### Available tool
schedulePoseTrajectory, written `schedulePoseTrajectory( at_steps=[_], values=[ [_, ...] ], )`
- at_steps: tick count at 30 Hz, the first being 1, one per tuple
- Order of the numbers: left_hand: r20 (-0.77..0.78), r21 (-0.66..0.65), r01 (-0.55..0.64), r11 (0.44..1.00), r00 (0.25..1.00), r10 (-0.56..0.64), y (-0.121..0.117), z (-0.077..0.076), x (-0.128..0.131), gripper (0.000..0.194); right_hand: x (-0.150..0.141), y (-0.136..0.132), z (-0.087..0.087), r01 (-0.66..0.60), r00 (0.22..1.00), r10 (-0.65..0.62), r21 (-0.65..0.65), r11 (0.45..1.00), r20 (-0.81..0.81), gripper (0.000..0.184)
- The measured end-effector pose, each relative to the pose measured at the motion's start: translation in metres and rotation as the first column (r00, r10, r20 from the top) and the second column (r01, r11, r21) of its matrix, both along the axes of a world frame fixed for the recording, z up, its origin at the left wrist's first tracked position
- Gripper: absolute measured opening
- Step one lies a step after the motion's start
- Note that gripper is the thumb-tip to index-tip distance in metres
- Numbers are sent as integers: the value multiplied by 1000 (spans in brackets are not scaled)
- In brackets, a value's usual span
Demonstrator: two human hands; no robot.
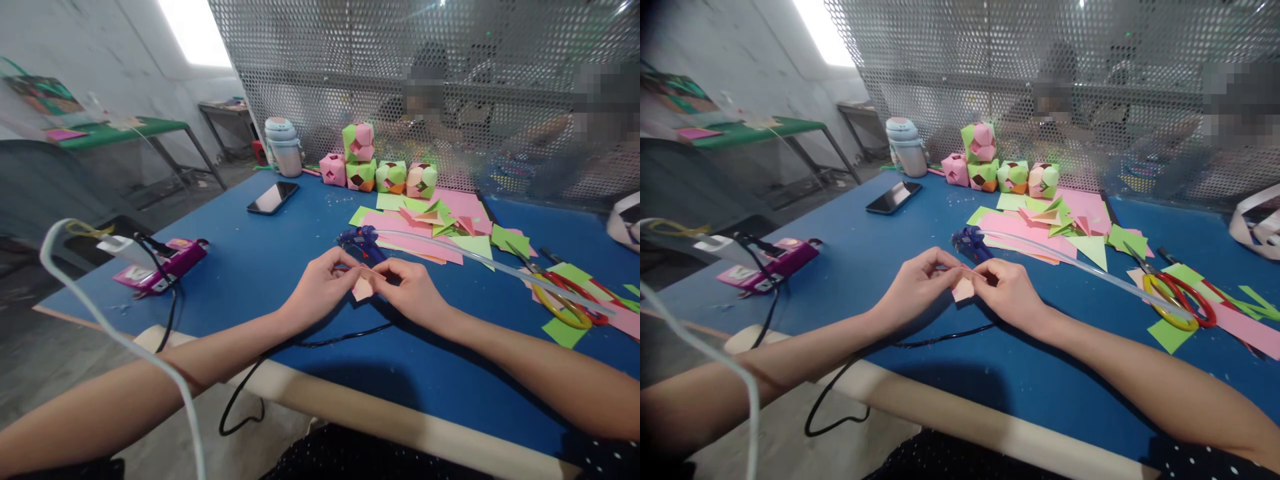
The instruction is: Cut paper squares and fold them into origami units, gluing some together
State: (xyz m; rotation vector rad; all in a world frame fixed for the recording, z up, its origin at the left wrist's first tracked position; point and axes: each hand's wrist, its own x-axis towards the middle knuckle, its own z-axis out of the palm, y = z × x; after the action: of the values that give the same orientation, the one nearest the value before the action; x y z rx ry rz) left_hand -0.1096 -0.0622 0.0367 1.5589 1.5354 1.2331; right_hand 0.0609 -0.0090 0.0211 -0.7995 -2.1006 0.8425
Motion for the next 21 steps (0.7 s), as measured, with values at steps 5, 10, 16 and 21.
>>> schedulePoseTrajectory(
  at_steps=[5, 10, 16, 21],
  values=[
    [22, -33, 38, 999, 999, -37, 2, -3, 2, 18, -2, -1, -3, 60, 998, -60, -18, 998, 20, 10],
    [18, -57, 25, 998, 1000, -24, 6, -7, -2, 18, 2, -1, 0, 12, 1000, -12, -28, 1000, 2, 11],
    [182, -84, -53, 995, 981, 67, 16, -14, -14, 17, 14, 20, -2, 194, 980, -191, 47, 980, -62, 13],
    [229, -93, -60, 994, 970, 80, 22, -17, -20, 17, 4, 46, -9, 185, 972, -182, -2, 983, 149, 46]
  ],
)
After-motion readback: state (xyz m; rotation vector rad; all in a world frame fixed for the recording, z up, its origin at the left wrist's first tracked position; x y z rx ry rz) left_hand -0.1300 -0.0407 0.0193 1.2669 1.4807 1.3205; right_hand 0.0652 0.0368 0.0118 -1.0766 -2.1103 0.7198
